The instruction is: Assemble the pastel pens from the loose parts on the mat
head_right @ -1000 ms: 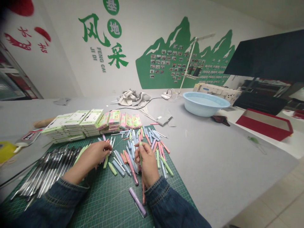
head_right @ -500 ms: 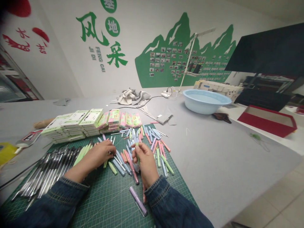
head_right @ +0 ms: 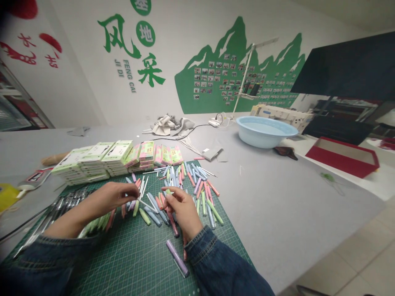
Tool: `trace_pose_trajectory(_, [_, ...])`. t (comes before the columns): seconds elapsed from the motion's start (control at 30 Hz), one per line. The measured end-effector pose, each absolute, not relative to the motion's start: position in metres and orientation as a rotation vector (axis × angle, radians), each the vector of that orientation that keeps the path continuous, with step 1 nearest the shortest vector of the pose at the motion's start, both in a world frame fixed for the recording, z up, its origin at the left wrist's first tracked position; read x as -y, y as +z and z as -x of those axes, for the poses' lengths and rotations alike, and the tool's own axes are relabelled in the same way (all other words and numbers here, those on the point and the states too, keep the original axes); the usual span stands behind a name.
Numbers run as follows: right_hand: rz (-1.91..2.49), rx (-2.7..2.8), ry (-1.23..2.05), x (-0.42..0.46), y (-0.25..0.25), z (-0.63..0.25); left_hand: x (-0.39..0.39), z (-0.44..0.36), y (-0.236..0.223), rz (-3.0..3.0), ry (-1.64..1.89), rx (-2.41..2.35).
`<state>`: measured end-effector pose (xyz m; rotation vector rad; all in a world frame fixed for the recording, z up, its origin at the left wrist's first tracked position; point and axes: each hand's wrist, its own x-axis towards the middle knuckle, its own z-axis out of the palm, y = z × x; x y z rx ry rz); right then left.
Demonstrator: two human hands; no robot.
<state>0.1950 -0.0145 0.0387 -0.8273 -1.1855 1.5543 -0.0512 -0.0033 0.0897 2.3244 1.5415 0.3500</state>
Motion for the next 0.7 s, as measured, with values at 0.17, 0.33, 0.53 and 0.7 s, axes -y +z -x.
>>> trace_pose_trajectory(0.17, [0.799, 1.265, 1.56, 0.019, 0.044, -0.192, 0.018, 0.055, 0.118, -2.331, 0.916, -1.593])
trace_pose_trajectory(0.33, [0.767, 1.262, 1.58, 0.02, 0.046, -0.189, 0.024, 0.043, 0.128, -2.498, 0.999, -1.552])
trace_pose_trajectory(0.53, [0.787, 1.375, 1.546, 0.02, 0.04, -0.189, 0.026, 0.038, 0.128, -2.629, 0.881, -1.484])
trace_pose_trajectory(0.7, [0.744, 1.535, 1.554, 0.022, 0.035, -0.187, 0.031, 0.014, 0.125, -2.605, 0.667, -1.33])
